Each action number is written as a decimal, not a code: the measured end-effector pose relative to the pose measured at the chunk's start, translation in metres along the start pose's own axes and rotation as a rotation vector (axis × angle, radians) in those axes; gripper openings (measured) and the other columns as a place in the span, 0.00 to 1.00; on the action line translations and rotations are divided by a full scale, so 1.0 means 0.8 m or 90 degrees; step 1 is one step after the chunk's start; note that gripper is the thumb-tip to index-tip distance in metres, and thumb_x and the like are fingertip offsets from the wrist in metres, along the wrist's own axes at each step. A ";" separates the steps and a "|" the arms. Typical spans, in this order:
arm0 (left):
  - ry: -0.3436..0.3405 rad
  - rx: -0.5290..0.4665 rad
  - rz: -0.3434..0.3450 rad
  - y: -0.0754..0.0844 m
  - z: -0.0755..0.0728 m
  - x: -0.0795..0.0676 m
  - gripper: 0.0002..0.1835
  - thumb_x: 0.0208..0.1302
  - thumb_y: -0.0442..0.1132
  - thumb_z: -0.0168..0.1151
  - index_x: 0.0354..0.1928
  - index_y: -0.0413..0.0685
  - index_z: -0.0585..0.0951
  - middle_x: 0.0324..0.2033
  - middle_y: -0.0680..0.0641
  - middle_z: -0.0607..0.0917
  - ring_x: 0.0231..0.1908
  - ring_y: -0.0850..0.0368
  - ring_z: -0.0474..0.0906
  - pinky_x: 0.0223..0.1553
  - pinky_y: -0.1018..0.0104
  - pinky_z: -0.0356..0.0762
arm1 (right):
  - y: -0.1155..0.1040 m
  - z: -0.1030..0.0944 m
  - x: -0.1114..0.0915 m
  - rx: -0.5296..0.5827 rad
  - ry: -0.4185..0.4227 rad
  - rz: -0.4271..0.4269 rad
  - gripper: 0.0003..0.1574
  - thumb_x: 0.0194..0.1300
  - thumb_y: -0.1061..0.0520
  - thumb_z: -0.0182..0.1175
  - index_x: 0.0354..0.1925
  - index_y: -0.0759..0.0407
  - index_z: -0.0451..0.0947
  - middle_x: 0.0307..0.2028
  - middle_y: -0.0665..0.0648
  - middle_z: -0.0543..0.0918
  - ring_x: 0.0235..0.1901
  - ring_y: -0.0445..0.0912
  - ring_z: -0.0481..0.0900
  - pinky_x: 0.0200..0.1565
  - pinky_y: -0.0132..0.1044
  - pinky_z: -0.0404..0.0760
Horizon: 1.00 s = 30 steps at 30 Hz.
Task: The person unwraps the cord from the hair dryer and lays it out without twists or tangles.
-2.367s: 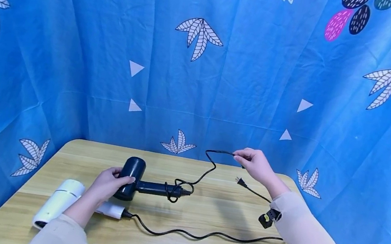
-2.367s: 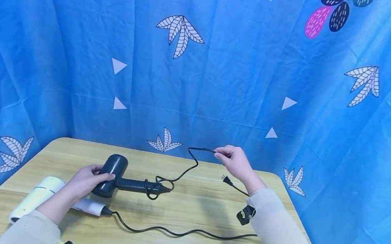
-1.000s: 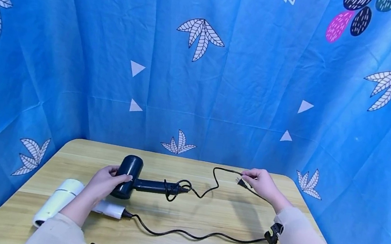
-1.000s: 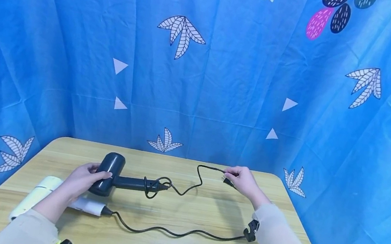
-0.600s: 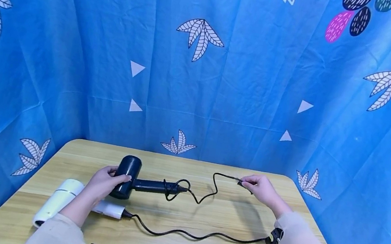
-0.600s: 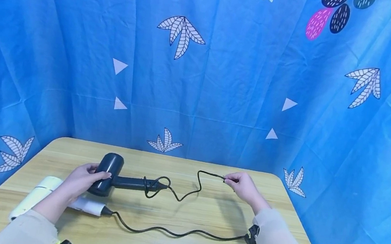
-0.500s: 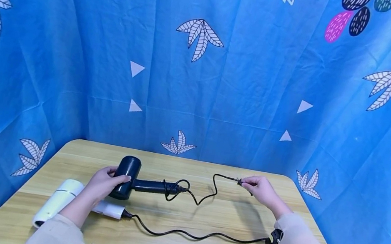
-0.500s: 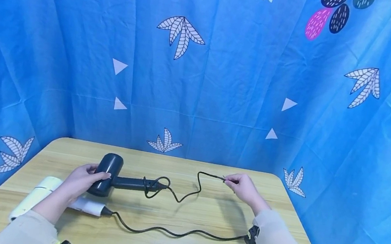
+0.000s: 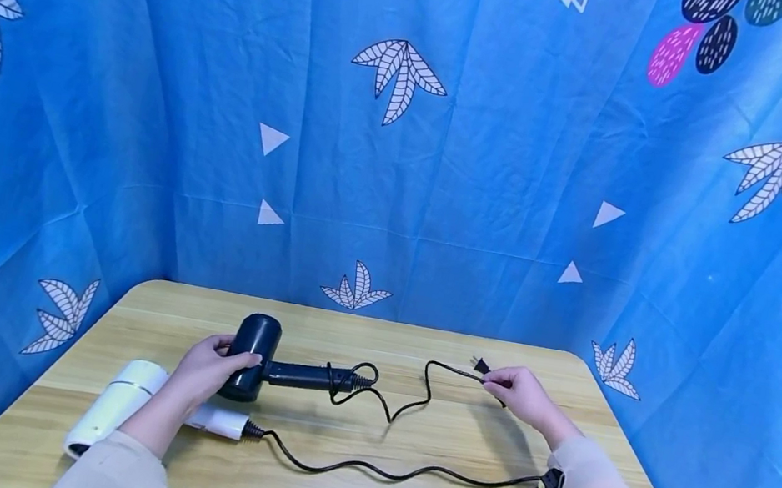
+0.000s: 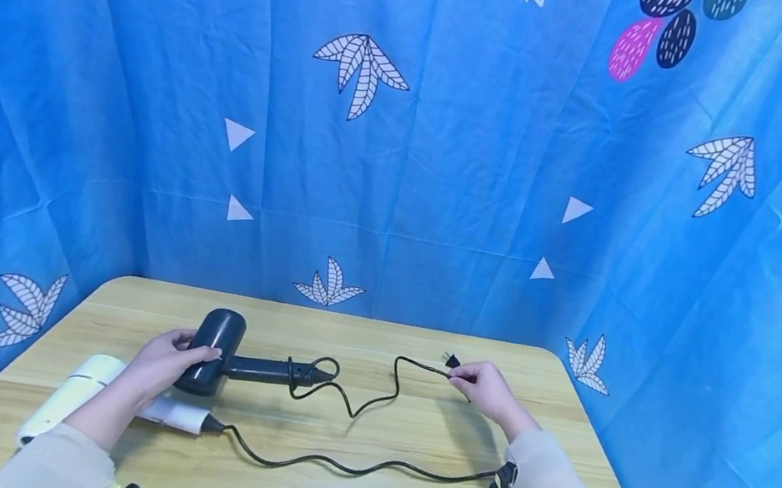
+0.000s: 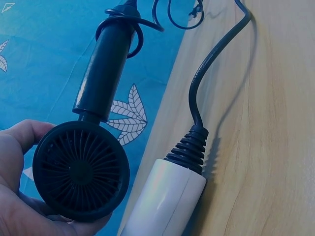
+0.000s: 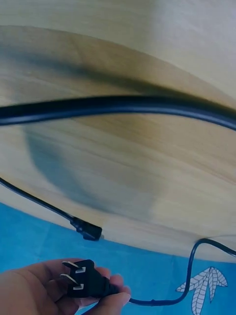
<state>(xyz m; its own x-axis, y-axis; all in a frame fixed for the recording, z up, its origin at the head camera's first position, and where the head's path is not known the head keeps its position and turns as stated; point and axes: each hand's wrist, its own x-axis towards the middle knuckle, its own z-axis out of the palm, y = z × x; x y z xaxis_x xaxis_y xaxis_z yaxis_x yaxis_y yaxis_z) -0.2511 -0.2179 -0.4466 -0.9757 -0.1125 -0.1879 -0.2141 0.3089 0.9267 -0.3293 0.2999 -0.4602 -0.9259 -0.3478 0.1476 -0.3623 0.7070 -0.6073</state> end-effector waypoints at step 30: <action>0.002 -0.008 0.005 0.001 0.003 0.002 0.47 0.65 0.54 0.65 0.74 0.32 0.56 0.64 0.28 0.68 0.60 0.34 0.72 0.63 0.41 0.69 | 0.031 0.016 -0.011 -0.141 -0.093 -0.046 0.06 0.64 0.64 0.66 0.39 0.58 0.87 0.40 0.55 0.88 0.44 0.54 0.85 0.49 0.50 0.82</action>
<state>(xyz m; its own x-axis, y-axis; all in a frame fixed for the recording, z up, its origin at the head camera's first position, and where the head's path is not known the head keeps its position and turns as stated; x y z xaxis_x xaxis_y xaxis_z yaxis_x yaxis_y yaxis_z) -0.2529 -0.2157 -0.4470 -0.9771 -0.1135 -0.1800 -0.2063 0.2979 0.9320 -0.3285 0.3126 -0.4864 -0.8771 -0.4766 0.0603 -0.4569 0.7888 -0.4112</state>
